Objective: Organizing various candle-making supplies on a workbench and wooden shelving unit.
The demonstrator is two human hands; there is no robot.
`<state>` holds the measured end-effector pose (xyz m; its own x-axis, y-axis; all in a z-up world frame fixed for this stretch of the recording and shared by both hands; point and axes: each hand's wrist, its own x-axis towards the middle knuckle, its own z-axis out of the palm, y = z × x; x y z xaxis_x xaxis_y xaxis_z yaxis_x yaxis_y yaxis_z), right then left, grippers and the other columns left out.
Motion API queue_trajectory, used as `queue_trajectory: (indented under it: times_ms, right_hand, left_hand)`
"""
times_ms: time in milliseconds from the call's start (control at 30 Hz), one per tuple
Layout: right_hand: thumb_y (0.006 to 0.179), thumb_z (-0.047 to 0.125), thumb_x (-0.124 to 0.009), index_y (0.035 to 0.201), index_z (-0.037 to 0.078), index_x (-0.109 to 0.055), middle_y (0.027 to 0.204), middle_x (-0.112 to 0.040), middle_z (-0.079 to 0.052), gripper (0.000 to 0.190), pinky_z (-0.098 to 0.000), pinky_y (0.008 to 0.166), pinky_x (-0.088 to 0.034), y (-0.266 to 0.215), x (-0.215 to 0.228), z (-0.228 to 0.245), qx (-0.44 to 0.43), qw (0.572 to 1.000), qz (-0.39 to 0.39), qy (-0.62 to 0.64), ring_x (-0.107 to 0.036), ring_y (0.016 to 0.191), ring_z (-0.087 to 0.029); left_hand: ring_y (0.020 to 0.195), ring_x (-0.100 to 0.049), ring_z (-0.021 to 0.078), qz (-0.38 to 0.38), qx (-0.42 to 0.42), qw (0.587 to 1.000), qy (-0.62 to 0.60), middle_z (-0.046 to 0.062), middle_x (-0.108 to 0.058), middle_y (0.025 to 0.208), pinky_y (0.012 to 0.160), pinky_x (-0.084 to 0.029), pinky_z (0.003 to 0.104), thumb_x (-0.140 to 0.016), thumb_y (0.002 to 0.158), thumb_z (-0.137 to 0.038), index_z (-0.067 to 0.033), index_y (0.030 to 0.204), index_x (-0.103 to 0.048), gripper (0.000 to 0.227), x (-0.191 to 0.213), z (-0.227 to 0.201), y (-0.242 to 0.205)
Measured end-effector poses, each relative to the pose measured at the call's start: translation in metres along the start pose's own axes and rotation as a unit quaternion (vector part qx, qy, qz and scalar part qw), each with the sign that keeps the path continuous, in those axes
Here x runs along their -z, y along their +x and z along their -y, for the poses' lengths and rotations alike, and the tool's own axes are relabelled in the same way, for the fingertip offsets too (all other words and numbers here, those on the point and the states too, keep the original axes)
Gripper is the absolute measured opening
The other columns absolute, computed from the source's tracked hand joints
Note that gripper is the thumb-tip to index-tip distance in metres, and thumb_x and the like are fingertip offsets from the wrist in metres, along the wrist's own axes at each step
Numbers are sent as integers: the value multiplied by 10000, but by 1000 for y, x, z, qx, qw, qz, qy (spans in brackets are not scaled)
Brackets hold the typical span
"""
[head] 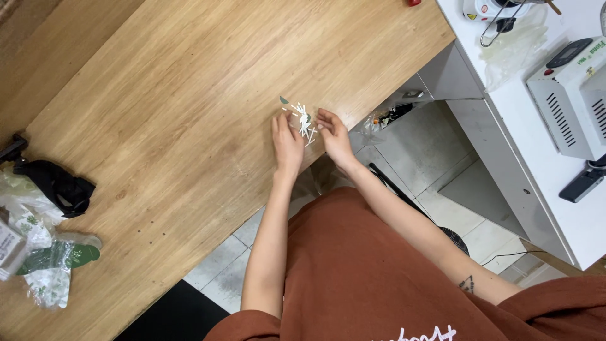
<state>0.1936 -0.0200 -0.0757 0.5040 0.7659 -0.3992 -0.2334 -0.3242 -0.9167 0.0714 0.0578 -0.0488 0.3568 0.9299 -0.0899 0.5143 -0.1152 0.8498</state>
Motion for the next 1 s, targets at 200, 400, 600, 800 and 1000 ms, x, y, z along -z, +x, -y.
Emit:
queue_trajectory:
  times_ms: [200, 400, 600, 800, 1000]
  right_hand:
    - [982, -31, -521, 1442, -43, -497, 1398, -602, -164, 460, -324, 1099, -488, 9, 27, -11, -43, 998, -41, -23, -590, 1292, -219]
    - [999, 1, -517, 1449, -26, -482, 1408, -592, -137, 452, -321, 1118, -470, 10, -7, 20, -58, 997, 51, -26, -582, 1299, -205]
    - [953, -70, -482, 1333, -17, -603, 1359, -572, -163, 402, -365, 1122, -469, 31, -13, 65, 136, 958, 62, -244, -585, 1283, -265]
    - [863, -104, -521, 1231, -45, -651, 1258, -586, -202, 395, -412, 1067, -475, 45, -21, 85, 274, 850, 212, -397, -569, 1232, -369]
    - [943, -53, -538, 1290, -58, -615, 1256, -582, -227, 356, -405, 1048, -479, 26, 8, 84, 191, 895, 146, -375, -596, 1184, -359]
  left_hand:
    - [1318, -513, 406, -13, -42, 998, 42, 241, -473, 1422, 1106, -440, 460, -486, 837, 160, 56, 1428, -475, 600, 20, 4, 27]
    - [1306, -532, 370, 38, -74, 993, 80, 206, -550, 1374, 1132, -419, 450, -502, 843, 162, 31, 1374, -547, 549, 21, -4, 44]
    - [1204, -625, 286, 74, -20, 993, 89, 143, -652, 1251, 1080, -494, 409, -531, 899, 127, 3, 1265, -624, 397, 23, 11, 31]
    - [1120, -640, 297, 50, 108, 993, 23, 181, -547, 1282, 963, -550, 378, -648, 849, 19, 27, 1359, -490, 534, 44, -21, -8]
    - [1281, -508, 448, 23, 22, 999, 19, 258, -435, 1372, 1084, -460, 466, -846, 715, -1, 54, 1429, -416, 835, 24, -4, -33]
